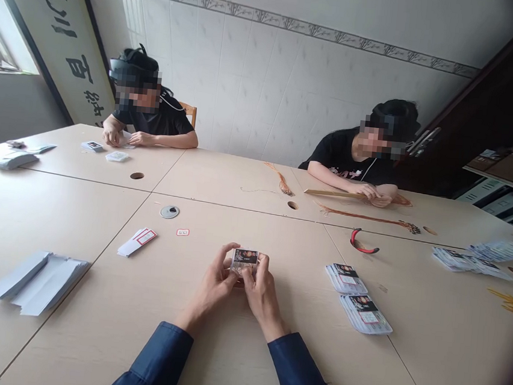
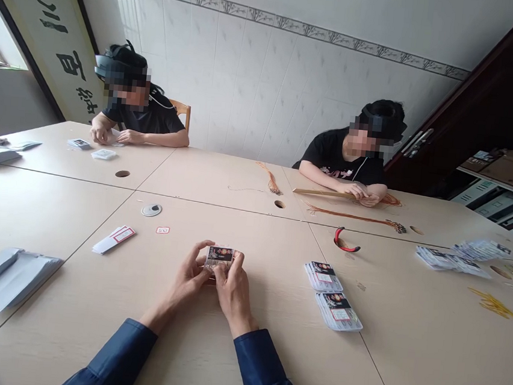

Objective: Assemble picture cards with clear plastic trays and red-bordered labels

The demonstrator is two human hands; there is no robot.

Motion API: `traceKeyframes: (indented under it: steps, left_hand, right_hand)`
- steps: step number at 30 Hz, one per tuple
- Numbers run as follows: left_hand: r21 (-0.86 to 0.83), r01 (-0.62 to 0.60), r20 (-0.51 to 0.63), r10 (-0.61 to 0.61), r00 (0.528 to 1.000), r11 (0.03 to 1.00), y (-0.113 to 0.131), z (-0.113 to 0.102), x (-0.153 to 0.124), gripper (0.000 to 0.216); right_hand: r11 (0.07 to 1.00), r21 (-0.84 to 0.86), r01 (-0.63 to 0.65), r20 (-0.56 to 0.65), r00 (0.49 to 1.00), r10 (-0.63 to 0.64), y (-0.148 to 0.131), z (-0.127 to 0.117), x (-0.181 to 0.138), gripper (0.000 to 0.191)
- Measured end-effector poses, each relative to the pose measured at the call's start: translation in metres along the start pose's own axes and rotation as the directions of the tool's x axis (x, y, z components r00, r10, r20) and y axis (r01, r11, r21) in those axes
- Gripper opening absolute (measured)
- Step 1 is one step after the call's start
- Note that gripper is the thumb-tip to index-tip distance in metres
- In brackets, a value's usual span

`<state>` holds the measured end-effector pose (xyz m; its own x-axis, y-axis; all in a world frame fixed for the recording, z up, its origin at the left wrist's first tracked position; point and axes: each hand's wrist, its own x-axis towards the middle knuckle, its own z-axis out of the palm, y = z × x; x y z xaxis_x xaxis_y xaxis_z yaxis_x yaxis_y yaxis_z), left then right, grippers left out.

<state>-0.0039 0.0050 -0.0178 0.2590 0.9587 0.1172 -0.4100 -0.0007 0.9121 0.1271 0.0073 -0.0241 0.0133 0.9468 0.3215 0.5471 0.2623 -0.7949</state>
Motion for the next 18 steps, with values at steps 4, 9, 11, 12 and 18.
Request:
traceKeyframes:
  steps: [4,9,11,12,18]
  left_hand:
    - [0.012,-0.002,0.017,0.002,1.0,1.0,0.0002,-0.0007,-0.0002,0.05]
    - [0.0,-0.003,0.013,0.003,1.0,1.0,0.0011,0.0002,-0.0002,0.049]
    - [-0.016,0.001,0.027,-0.001,1.0,1.0,0.0015,0.0007,-0.0003,0.049]
    - [-0.021,0.002,0.03,-0.002,1.0,1.0,0.0018,0.0009,-0.0004,0.049]
    - [-0.022,0.017,0.014,-0.017,1.0,1.0,0.0048,0.0016,-0.0013,0.048]
  right_hand:
    - [0.999,0.021,-0.046,0.01,0.999,0.046,-0.0041,-0.0013,-0.0002,0.014]
    - [0.998,0.05,-0.027,0.03,0.999,0.025,-0.0046,-0.0017,-0.0002,0.013]
    - [0.999,0.038,-0.018,0.02,1.0,0.017,-0.0033,-0.0013,-0.0001,0.014]
    - [0.999,0.032,-0.012,0.015,1.0,0.012,-0.0026,-0.0011,0.0,0.014]
    - [0.998,0.053,-0.018,0.034,0.999,0.016,-0.0025,-0.0009,-0.0005,0.018]
